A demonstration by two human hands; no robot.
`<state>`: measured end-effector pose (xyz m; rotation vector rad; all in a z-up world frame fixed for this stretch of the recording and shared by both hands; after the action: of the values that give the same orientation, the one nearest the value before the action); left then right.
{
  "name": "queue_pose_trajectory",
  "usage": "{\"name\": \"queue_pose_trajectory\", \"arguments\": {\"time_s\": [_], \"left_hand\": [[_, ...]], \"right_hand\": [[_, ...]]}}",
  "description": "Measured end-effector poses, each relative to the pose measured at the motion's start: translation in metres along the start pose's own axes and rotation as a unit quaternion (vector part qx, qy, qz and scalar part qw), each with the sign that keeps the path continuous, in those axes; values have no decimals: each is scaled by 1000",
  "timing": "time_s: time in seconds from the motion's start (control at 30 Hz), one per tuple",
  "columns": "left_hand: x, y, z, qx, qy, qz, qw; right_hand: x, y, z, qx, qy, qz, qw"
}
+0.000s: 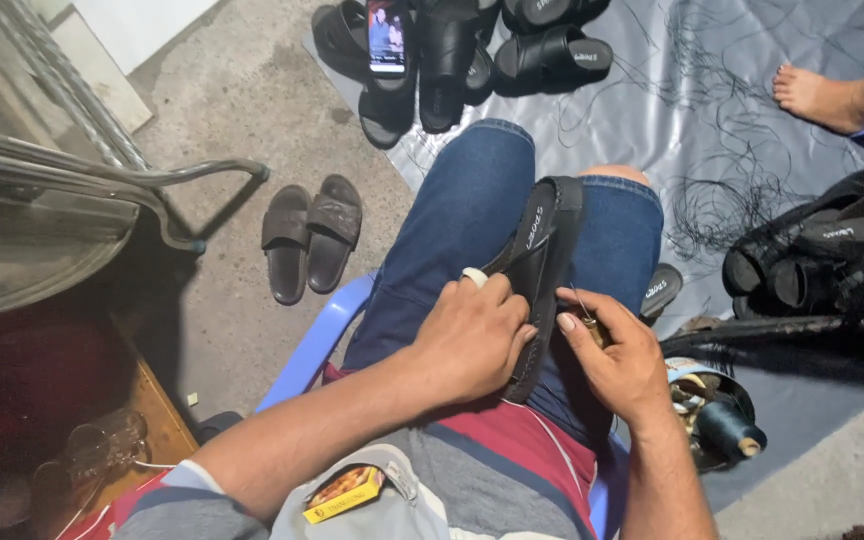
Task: Hand-stitching the upper strap of a leather sandal to its sole using a needle and thread.
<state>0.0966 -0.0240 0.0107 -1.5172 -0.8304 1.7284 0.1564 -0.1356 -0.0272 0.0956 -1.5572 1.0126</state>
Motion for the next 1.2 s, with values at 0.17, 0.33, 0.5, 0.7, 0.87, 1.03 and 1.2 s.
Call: {"name": "queue_pose_trajectory", "arguments": {"time_s": [0.17, 0.33, 0.5, 0.7, 0.87, 1.03, 1.2], "left_hand": [[8, -5, 16, -10, -21, 118, 993], [23, 0, 21, 86, -100, 195, 972], [31, -14, 15, -82, -51, -6, 995], [35, 1, 5, -68, -47, 132, 988], [39, 6, 6, -94, -28, 103, 990], [38, 10, 5, -93, -31, 62, 993], [37, 10, 6, -112, -24, 30, 993]], "right_hand": [[19, -7, -7, 51, -17, -8, 998], [32, -14, -16, 136, -39, 60, 988], [30, -6, -19, 274, -57, 199, 939], [35, 5, -29, 316, -110, 257, 907], [38, 13, -33, 341, -116, 261, 895], [43, 18, -37, 341, -155, 269, 887], [41, 18, -38, 344, -144, 309, 875]]}}
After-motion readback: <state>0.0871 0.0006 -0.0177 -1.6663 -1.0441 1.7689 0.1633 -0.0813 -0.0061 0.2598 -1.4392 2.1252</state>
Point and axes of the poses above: each hand's wrist, its own z-axis away from the middle knuckle, its own y-axis out of the palm, x = y × z, the point moved 10 cm from there along -z, towards the middle knuckle, and after that the axes turned 4 degrees about -y, right-handed, at the moved point
